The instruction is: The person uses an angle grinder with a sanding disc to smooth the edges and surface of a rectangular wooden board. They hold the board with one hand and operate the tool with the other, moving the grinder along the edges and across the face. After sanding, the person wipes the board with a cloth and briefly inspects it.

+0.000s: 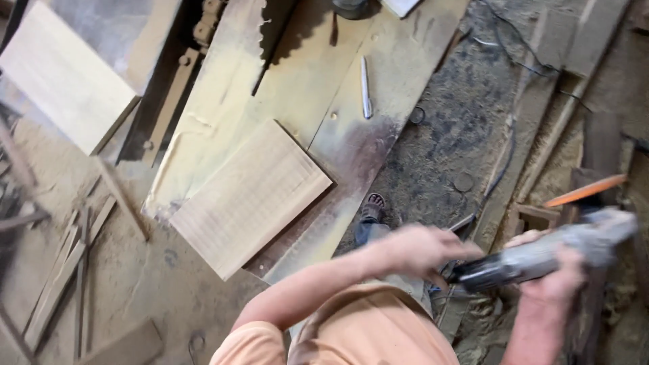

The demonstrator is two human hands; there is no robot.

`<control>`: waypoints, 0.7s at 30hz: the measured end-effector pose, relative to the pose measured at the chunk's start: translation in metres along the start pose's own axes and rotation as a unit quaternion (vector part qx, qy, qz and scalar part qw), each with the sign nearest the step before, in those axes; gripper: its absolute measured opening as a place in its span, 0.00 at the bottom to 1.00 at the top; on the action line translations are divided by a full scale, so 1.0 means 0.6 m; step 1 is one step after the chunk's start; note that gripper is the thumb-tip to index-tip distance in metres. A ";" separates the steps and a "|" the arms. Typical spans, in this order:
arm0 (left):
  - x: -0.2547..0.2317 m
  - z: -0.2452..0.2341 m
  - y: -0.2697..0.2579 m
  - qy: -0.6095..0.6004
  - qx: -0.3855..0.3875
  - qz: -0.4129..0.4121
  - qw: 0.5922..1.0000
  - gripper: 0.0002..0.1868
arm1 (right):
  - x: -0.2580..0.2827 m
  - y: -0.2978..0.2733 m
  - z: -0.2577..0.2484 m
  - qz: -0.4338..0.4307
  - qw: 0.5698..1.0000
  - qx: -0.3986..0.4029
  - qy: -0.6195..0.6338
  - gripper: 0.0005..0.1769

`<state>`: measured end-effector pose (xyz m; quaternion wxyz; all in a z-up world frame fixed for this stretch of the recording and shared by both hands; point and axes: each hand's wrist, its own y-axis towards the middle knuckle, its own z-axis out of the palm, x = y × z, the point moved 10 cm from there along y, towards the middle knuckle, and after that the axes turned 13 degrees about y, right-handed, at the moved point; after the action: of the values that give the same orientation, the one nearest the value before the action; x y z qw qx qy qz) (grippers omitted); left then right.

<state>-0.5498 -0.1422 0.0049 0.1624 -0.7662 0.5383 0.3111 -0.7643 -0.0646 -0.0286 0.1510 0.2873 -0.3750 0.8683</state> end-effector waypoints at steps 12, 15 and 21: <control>0.035 -0.135 0.056 -0.026 -0.079 0.005 0.997 0.25 | 0.045 0.048 0.206 0.032 0.986 0.161 -0.021 0.24; 0.198 -0.243 0.042 0.026 -0.203 -0.161 0.965 0.11 | 0.029 0.053 0.181 0.055 0.984 0.171 -0.018 0.23; 0.408 -0.343 -0.003 0.151 -0.195 -0.522 0.816 0.15 | 0.039 0.052 0.082 0.009 0.984 0.064 -0.165 0.25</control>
<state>-0.4306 -0.4389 0.0008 0.0645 -0.9853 0.0033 0.1584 -0.7787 -0.1208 -0.0044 0.0612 0.4321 -0.3410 0.8326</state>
